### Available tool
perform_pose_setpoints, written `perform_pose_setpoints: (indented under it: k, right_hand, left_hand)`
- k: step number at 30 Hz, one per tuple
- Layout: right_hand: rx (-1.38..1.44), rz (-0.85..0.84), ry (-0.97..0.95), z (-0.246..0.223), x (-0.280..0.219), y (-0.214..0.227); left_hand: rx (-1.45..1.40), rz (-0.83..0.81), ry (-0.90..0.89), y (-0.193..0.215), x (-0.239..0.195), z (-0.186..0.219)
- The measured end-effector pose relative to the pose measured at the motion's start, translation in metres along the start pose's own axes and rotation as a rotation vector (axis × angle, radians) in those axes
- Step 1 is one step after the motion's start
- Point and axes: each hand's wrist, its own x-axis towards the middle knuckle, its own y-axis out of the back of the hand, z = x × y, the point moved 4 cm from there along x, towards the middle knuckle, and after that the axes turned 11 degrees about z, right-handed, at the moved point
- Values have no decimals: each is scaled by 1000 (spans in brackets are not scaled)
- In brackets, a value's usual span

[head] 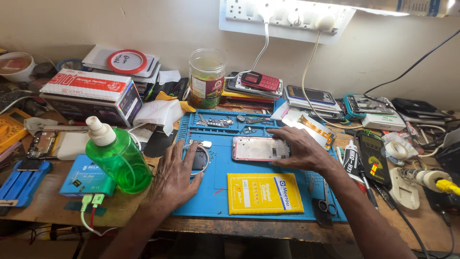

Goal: The person works on a disassembled mobile phone on a cluttered workbench. They peel a protective film from a flexible ribbon cable, then apply adhesive from a tube along the edges of the phone's internal frame.

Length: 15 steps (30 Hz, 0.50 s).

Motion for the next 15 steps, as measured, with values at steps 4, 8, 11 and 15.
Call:
perform_pose_setpoints:
  k: [4,8,11,15]
  right_hand:
    - [31,185,171,-13,-28,23]
    - [203,162,129,-25,-75,22]
    - [216,54,74,-34,-97,2]
    - [152,59,62,-39,-103,-7]
  left_hand:
    - [-191,135,-68,10,1,11]
    - [-488,107,-105,18,-11,29]
    - [-567,51,-157,17,-15,47]
    - [-608,47,-111,27,-17,59]
